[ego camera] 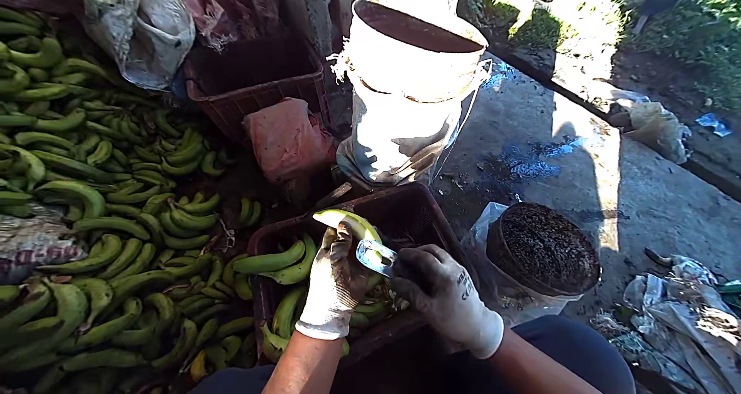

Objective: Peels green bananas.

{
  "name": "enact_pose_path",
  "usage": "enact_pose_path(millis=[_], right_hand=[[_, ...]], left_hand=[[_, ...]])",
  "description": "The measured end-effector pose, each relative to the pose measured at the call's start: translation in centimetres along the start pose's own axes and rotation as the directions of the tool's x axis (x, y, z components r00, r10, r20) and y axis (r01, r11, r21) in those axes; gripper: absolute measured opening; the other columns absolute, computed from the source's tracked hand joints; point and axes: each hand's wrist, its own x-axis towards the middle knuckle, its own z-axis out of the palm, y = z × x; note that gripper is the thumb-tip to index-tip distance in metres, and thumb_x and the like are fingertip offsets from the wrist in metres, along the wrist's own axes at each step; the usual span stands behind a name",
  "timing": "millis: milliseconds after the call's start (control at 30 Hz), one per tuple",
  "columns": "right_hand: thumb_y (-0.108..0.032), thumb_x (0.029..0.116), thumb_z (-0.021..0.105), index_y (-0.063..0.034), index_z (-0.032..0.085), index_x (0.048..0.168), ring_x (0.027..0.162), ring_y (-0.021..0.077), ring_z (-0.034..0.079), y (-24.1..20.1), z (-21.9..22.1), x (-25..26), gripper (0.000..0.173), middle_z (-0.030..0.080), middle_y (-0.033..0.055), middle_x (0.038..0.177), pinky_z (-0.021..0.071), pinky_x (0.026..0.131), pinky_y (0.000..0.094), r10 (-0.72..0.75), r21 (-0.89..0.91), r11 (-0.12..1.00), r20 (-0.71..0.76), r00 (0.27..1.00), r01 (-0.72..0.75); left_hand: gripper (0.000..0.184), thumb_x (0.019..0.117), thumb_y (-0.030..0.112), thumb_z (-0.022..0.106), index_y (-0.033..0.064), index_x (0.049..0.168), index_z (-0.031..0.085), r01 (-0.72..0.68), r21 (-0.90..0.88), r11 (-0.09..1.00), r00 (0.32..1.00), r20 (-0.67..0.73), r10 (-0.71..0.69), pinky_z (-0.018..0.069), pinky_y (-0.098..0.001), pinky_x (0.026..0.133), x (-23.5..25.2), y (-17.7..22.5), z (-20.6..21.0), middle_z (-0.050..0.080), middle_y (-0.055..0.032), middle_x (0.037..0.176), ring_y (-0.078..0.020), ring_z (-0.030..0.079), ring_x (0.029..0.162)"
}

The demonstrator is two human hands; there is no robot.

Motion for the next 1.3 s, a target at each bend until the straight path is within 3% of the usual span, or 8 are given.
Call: enact_pose_path(millis=[167,300,467,567,667,800,967,1300], right_hand=[[-0.048,0.0965,0.066,-0.0178,0.072,0.127,0.11,0.018,0.066,1.2,-0.6,1.3,0.043,0.071,0.0048,0.12,0.0551,0.094,0.0396,-0.066,-0.063,0.996,-0.01,0.998,0.066],[-0.044,0.1019,0.059,-0.016,0.071,0.13,0.117,0.0184,0.063,2.8,-1.7,2.7,0.042,0.07,0.0033,0.125,0.0512,0.102,0.0424,-0.069,-0.036,0.997,0.046,0.997,0.071],[-0.048,0.1059,0.049,-0.0244,0.07,0.131,0.119,0.0125,0.062,5.6,-2.5,4.5,0.04,0.07,-0.0038,0.126,0.0498,0.104,0.0412,0.097,-0.054,0.995,0.238,0.966,-0.087],[-0.051,0.1054,0.046,-0.0243,0.07,0.13,0.12,0.0184,0.063,7.0,-3.0,5.2,0.044,0.069,-0.0001,0.126,0.05,0.104,0.0504,0.316,-0.213,0.938,0.203,0.927,-0.273],[-0.058,0.098,0.057,-0.024,0.071,0.127,0.113,0.0172,0.066,6.8,-3.7,4.9,0.047,0.07,0.0002,0.121,0.0535,0.099,0.0506,0.409,-0.144,0.905,0.039,0.912,-0.4],[-0.054,0.0946,0.066,-0.0179,0.071,0.126,0.108,0.017,0.066,4.4,-2.4,3.5,0.048,0.07,0.0032,0.117,0.0561,0.096,0.0452,0.276,-0.094,0.955,-0.05,0.96,-0.28],[-0.047,0.0947,0.069,-0.0138,0.071,0.128,0.113,0.0189,0.065,2.2,0.4,1.5,0.047,0.071,0.0055,0.12,0.0546,0.098,0.0417,0.031,-0.037,0.999,-0.037,0.999,-0.033],[-0.047,0.0957,0.068,-0.0206,0.072,0.128,0.113,0.0208,0.064,2.6,0.4,1.6,0.042,0.07,0.0045,0.121,0.0531,0.096,0.0447,-0.161,-0.095,0.982,0.006,0.987,0.161]], left_hand=[[0.041,0.1043,0.012,0.043,0.0091,0.145,0.041,-0.068,0.2,0.977,0.958,0.285,0.008,0.0603,-0.0324,0.079,-1.1,0.8,-0.2,0.066,-0.0091,0.109,-0.0162,0.069,0.093],[0.041,0.1021,0.02,0.05,0.0086,0.142,0.051,0.072,0.406,0.911,0.913,0.341,-0.224,0.0596,-0.034,0.075,-1.8,2.1,-0.1,0.067,-0.0103,0.107,-0.0172,0.067,0.089],[0.049,0.0993,0.022,0.054,0.0125,0.147,0.051,0.227,0.606,0.763,0.82,0.304,-0.485,0.0585,-0.0302,0.087,-2.0,2.7,0.3,0.068,-0.0054,0.122,-0.0127,0.068,0.103],[0.051,0.102,0.029,0.054,0.0167,0.151,0.048,0.28,0.57,0.773,0.797,0.31,-0.518,0.0615,-0.036,0.079,-1.7,2.6,0.2,0.068,-0.0107,0.12,-0.0201,0.07,0.096],[0.06,0.0971,0.035,0.068,0.0122,0.148,0.046,0.244,0.407,0.88,0.878,0.294,-0.379,0.0624,-0.0364,0.071,-1.3,1.5,0.0,0.068,-0.0142,0.105,-0.0227,0.07,0.084],[0.036,0.1066,0.014,0.047,0.0047,0.142,0.047,0.181,0.086,0.98,0.976,0.109,-0.19,0.0593,-0.0452,0.087,-0.4,-0.1,-0.6,0.066,-0.02,0.118,-0.0292,0.069,0.102],[0.031,0.1107,0.024,0.034,0.004,0.121,0.055,0.219,-0.226,0.949,0.971,-0.048,-0.236,0.0608,-0.0416,0.08,0.2,0.4,0.1,0.068,-0.0158,0.105,-0.0252,0.071,0.094],[0.03,0.1103,0.02,0.039,-0.0011,0.117,0.059,0.22,0.005,0.975,0.975,-0.017,-0.22,0.0611,-0.0381,0.074,-0.2,1.4,0.3,0.068,-0.0176,0.098,-0.0249,0.071,0.086]])
